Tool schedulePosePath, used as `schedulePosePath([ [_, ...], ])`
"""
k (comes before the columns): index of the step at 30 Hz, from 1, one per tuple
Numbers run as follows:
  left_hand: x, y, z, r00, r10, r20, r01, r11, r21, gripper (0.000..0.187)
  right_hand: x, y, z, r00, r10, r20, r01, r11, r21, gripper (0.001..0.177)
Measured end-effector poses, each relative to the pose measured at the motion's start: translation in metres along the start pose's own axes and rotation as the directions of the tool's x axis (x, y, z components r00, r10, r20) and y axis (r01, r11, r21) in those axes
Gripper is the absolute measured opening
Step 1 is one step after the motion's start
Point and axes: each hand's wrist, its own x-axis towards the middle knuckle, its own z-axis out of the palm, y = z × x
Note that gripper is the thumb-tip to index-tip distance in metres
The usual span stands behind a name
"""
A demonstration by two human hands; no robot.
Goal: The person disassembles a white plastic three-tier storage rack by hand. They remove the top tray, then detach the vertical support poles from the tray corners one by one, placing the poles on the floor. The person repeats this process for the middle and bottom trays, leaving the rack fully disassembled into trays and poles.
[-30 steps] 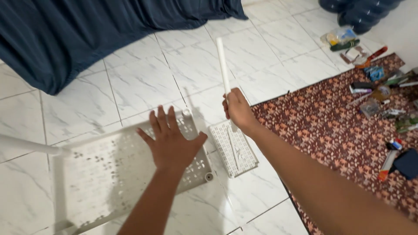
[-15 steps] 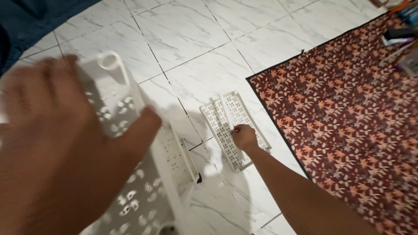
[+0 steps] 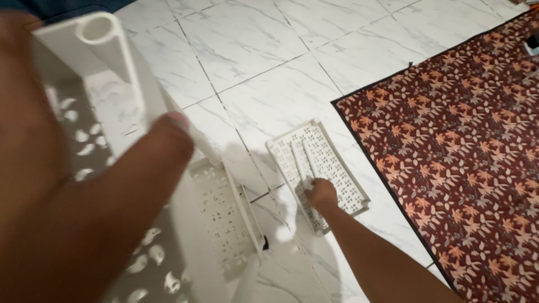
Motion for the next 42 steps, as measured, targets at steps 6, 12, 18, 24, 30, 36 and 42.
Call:
schedulePosePath([
  [6, 0.01, 0.016, -0.034, 0.998, -0.054, 0.034, 0.055, 0.997, -0.049, 0.122, -0.02, -0.025, -0.068, 0.991, -0.123, -0.044, 0.125, 0.991, 0.042, 0.035],
  [12, 0.004, 0.026, -0.069, 0.988, -0.116, 0.106, 0.144, 0.938, -0.316, 0.127, -0.078, -0.106, -0.205, 0.954, -0.24, -0.18, 0.27, 0.949, 0.163, 0.027],
  [18, -0.076, 0.011, -0.086, 0.975, -0.115, -0.189, -0.065, 0.669, -0.741, 0.072, -0.173, -0.227, -0.335, 0.866, -0.433, -0.25, 0.483, 0.853, 0.198, 0.024],
  [24, -0.197, -0.078, -0.052, 0.825, -0.399, 0.4, 0.565, 0.579, -0.588, 0.044, -0.295, -0.344, -0.397, 0.658, -0.747, -0.097, 0.616, 0.46, 0.64, 0.028],
  [30, -0.236, -0.172, -0.02, 0.753, -0.6, 0.271, 0.535, 0.318, -0.783, 0.087, -0.45, -0.417, -0.342, 0.138, -0.982, 0.13, 0.717, 0.189, 0.671, 0.046],
  [36, -0.198, -0.182, -0.03, 0.929, -0.363, 0.068, 0.19, 0.313, -0.931, 0.075, -0.556, -0.433, -0.262, 0.356, -0.914, 0.194, 0.489, 0.359, 0.795, 0.032],
  [42, -0.2, -0.183, -0.064, 0.873, -0.29, 0.392, 0.482, 0.4, -0.779, 0.072, -0.58, -0.449, -0.207, 0.796, -0.605, 0.005, 0.435, 0.579, 0.689, 0.066],
])
